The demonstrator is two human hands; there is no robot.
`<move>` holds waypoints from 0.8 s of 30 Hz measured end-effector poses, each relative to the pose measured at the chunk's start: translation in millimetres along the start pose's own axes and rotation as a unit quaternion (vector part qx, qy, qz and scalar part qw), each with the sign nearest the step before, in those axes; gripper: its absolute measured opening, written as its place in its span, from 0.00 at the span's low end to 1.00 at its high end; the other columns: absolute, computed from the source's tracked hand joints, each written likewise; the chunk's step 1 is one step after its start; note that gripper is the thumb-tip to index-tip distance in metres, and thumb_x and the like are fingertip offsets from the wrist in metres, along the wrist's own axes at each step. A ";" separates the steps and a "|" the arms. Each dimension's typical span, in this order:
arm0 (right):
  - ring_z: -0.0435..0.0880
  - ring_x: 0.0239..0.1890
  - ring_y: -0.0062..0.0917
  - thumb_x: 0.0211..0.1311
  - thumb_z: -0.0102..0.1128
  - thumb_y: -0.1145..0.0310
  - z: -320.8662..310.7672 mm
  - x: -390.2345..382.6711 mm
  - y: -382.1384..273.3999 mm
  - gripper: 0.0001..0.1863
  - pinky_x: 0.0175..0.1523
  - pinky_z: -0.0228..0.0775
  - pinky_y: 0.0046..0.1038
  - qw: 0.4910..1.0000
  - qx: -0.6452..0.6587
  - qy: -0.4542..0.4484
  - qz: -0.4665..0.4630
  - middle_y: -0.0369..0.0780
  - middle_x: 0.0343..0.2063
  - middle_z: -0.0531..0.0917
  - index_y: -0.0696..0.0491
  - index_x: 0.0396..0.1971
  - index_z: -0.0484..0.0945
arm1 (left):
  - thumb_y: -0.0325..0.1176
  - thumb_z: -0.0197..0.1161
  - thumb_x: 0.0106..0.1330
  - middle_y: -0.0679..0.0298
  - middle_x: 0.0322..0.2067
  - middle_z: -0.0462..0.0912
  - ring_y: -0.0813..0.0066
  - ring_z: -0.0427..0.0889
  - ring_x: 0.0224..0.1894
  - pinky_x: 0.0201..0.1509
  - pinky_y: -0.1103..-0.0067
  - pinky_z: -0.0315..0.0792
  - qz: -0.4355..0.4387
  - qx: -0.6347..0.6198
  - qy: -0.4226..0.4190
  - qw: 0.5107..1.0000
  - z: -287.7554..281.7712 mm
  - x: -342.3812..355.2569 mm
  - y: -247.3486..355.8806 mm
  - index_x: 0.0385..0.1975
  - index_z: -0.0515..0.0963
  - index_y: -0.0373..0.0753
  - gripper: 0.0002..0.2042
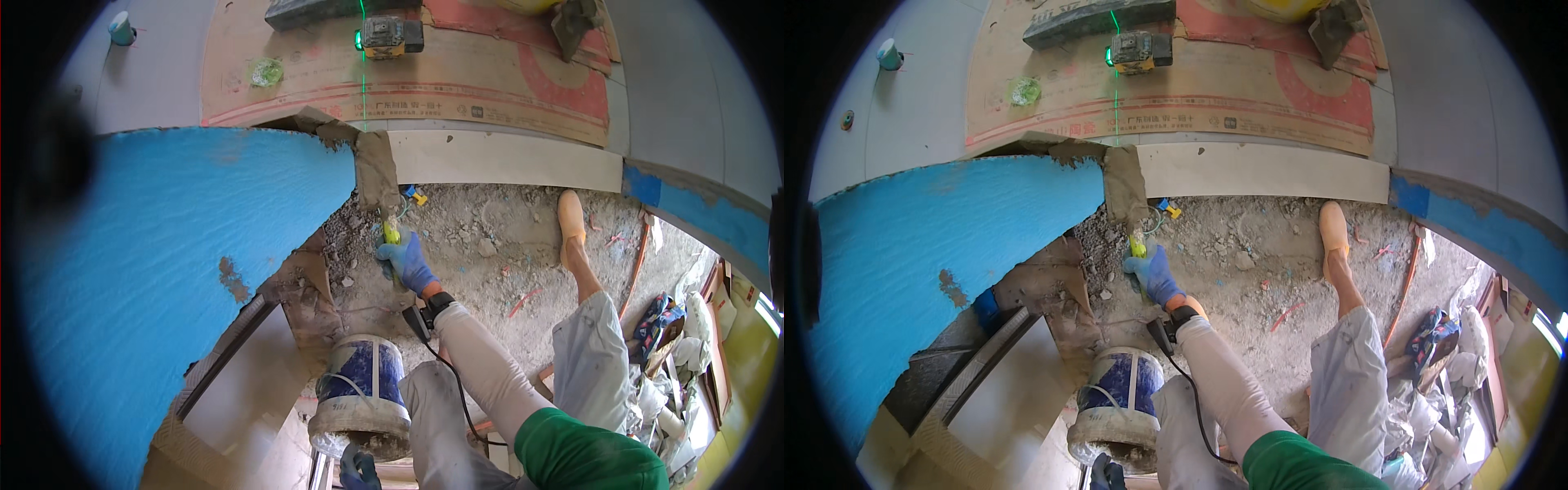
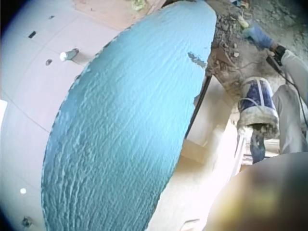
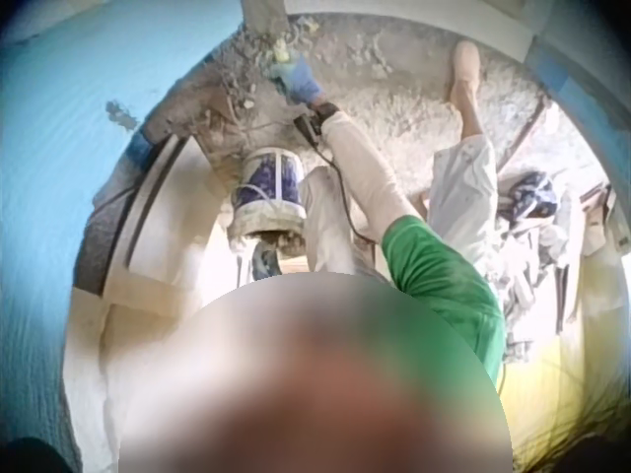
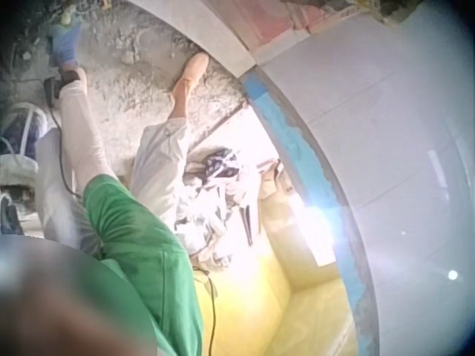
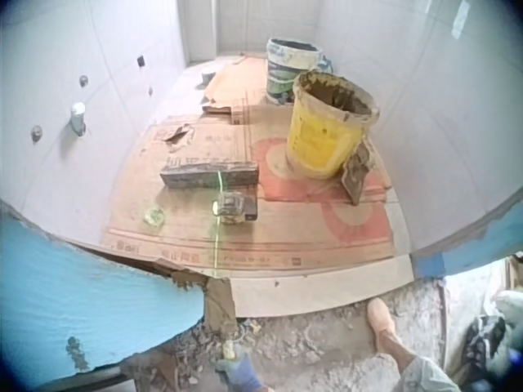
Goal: Applying mortar and fixing tiles to a corner wall using a laser level for alignment.
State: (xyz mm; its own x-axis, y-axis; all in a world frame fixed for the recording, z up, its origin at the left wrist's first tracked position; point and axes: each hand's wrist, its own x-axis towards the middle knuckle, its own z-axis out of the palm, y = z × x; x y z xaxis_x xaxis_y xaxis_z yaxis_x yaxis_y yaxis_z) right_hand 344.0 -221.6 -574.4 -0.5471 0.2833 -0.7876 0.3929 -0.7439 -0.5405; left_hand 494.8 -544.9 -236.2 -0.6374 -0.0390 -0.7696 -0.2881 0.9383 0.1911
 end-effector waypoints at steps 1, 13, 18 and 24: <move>0.72 0.12 0.21 0.51 0.64 0.76 -0.2 -7.1 -4.3 0.05 0.17 0.63 0.28 1.000 0.016 -0.016 0.013 0.36 0.15 0.76 0.59 0.26 0.77 | 0.45 0.59 0.75 0.46 0.54 0.80 0.55 0.80 0.54 0.58 0.68 0.74 0.004 0.035 -0.002 0.999 -3.6 -0.1 3.2 0.62 0.71 0.30 0.25; 0.77 0.19 0.20 0.52 0.67 0.73 -42.7 -174.1 -142.0 0.11 0.24 0.70 0.24 0.992 -0.023 -0.122 0.013 0.36 0.22 0.79 0.59 0.35 0.78 | 0.35 0.61 0.73 0.46 0.55 0.80 0.58 0.80 0.56 0.60 0.70 0.73 0.059 -0.008 0.031 0.998 -23.4 -39.2 42.8 0.62 0.71 0.31 0.22; 0.74 0.20 0.16 0.54 0.66 0.69 -135.7 -203.6 -317.8 0.16 0.26 0.68 0.23 0.983 -0.169 -0.018 -0.071 0.34 0.24 0.79 0.59 0.42 0.79 | 0.39 0.63 0.72 0.46 0.57 0.79 0.57 0.79 0.59 0.64 0.70 0.72 0.004 -0.059 0.000 0.998 -13.4 -54.5 63.3 0.63 0.70 0.32 0.25; 0.82 0.28 0.27 0.53 0.62 0.69 -192.8 -165.7 -564.5 0.29 0.34 0.76 0.31 0.847 -0.413 0.060 -0.328 0.44 0.30 0.83 0.61 0.57 0.72 | 0.38 0.60 0.74 0.48 0.53 0.81 0.62 0.79 0.56 0.62 0.72 0.72 -0.057 -0.090 0.002 0.994 -5.6 -92.8 107.9 0.62 0.70 0.31 0.23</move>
State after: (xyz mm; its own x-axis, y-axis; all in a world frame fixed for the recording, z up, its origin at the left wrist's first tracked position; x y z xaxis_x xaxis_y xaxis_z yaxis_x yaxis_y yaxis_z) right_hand 355.4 268.2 -195.8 -0.7890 0.5675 -0.2355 0.4439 0.2613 -0.8571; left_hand 518.8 -441.9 -140.8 -0.5965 -0.1430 -0.7898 -0.4813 0.8511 0.2095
